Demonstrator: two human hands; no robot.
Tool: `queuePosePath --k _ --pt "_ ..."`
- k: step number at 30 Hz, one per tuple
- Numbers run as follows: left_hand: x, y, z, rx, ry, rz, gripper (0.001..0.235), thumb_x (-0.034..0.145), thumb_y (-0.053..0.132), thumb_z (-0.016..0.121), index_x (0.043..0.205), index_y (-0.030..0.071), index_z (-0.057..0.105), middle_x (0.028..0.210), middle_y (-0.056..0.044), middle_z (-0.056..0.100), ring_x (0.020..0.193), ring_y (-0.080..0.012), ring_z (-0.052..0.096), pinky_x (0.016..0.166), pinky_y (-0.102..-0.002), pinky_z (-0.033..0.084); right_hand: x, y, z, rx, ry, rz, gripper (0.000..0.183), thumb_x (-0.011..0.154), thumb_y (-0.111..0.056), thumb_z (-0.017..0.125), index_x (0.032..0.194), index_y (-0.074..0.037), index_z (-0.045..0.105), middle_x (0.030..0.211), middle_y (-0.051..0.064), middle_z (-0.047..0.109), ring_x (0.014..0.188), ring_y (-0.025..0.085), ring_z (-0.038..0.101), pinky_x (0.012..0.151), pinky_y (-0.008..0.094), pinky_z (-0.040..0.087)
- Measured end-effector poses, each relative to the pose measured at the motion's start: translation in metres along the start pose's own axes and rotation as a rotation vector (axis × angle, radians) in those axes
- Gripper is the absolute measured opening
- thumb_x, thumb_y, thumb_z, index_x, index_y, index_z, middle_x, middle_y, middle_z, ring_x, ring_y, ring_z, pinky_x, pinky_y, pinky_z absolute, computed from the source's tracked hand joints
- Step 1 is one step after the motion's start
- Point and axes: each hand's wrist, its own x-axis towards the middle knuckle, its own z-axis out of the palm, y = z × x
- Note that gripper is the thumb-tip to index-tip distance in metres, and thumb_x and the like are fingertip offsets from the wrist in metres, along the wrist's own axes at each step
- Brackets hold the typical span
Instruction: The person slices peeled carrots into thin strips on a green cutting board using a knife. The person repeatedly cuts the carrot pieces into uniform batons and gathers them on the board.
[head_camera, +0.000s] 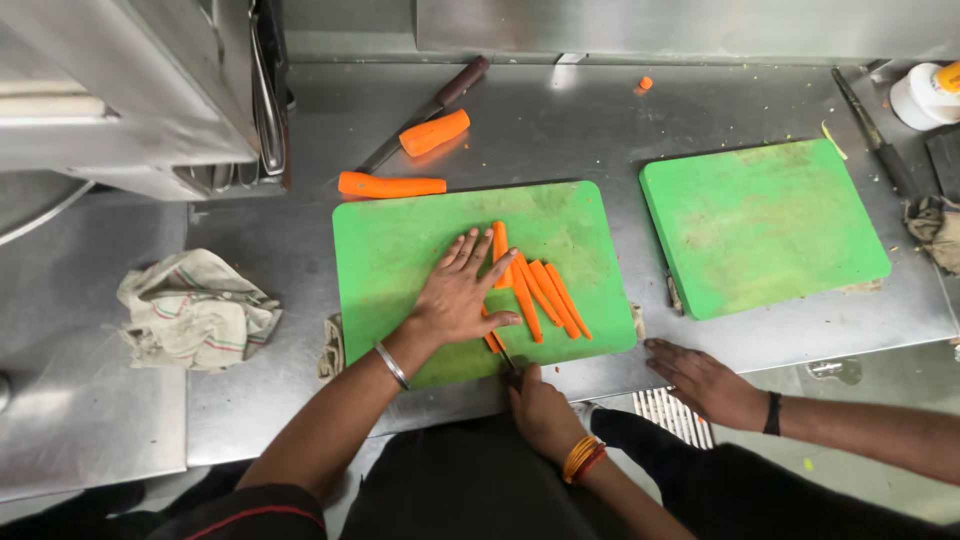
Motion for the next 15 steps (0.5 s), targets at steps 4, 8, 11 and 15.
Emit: queuePosePath --k 4,8,11,15 --pt "0.003 0.005 -0.002 -0.001 -0.048 -0.003 0.105 0.086 0.088 0.028 0.163 0.019 0.016 0.163 -0.031 0.016 0.153 -0.0446 0.014 0.125 -0.050 0.007 -0.002 0.001 -0.001 -0.036 -0.017 0.035 0.038 0.099 -0.025 0.058 0.115 0.005 0.039 0.078 0.031 0.069 0.076 0.051 0.068 0.067 0.058 0.054" --pt "0.000 0.005 -0.001 0.018 -0.100 0.016 0.106 0.087 0.089 0.024 0.165 0.018 0.013 0.162 -0.033 0.018 0.154 -0.0449 0.013 0.127 -0.049 0.006 -0.009 0.001 0.004 0.074 0.010 -0.021 0.034 0.098 -0.022 0.058 0.110 0.005 0.041 0.083 0.033 0.070 0.080 0.052 0.068 0.069 0.059 0.054" --pt "0.002 0.004 0.001 0.063 -0.016 0.035 0.108 0.086 0.090 0.023 0.164 0.016 0.013 0.161 -0.035 0.020 0.152 -0.0459 0.015 0.125 -0.050 0.006 -0.005 -0.004 0.006 -0.033 -0.059 0.187 0.037 0.102 -0.028 0.056 0.113 0.004 0.040 0.083 0.033 0.070 0.082 0.052 0.068 0.073 0.058 0.053" --pt "0.004 0.010 0.007 0.025 -0.025 0.044 0.110 0.084 0.092 0.022 0.163 0.015 0.012 0.162 -0.034 0.016 0.152 -0.0443 0.013 0.125 -0.048 0.004 -0.010 -0.007 -0.002 0.104 0.020 -0.034 0.034 0.099 -0.024 0.059 0.107 0.006 0.045 0.088 0.033 0.071 0.083 0.051 0.068 0.071 0.056 0.055"
